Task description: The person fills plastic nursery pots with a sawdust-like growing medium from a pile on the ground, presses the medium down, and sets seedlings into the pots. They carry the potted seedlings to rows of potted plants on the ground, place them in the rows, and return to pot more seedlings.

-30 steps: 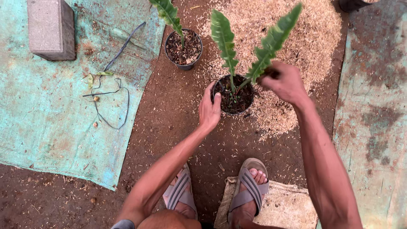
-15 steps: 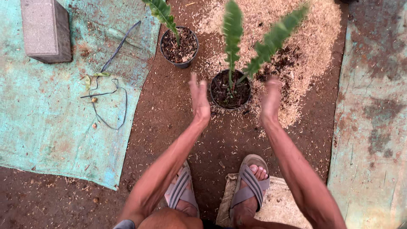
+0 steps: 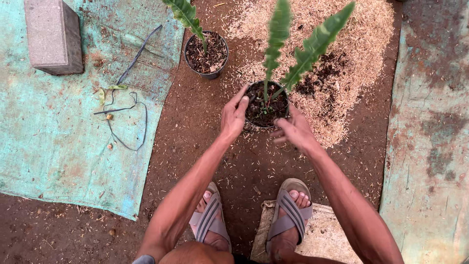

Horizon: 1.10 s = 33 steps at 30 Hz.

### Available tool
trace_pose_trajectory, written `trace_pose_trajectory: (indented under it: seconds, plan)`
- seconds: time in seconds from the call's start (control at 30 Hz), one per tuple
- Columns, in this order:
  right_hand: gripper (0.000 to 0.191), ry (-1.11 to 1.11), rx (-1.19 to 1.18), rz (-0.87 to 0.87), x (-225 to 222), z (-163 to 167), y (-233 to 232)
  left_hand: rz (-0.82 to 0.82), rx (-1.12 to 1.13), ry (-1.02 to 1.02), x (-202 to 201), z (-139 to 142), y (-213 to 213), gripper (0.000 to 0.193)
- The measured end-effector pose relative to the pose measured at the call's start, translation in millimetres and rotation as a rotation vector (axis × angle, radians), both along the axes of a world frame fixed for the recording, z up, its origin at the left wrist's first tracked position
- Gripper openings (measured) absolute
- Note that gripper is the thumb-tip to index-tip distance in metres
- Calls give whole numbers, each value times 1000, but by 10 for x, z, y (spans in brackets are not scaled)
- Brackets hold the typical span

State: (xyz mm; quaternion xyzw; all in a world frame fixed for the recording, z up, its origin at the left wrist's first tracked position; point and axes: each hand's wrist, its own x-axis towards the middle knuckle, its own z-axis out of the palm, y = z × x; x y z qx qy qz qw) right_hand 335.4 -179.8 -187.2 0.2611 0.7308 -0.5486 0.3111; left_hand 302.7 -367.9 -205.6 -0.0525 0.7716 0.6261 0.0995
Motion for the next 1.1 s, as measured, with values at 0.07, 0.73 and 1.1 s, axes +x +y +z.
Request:
trace_pose_trajectory:
  seconds: [0.07, 0.73, 1.1]
  plan:
    - [73, 175, 82, 63, -35, -49, -16, 34, -9, 24, 64, -19, 7, 44]
    - [73, 337, 832, 514, -303, -144, -72, 43, 271, -255, 177, -47, 210, 56]
    - [57, 362, 998, 716, -415, -110, -153, 41, 179, -245, 179, 23, 225, 61]
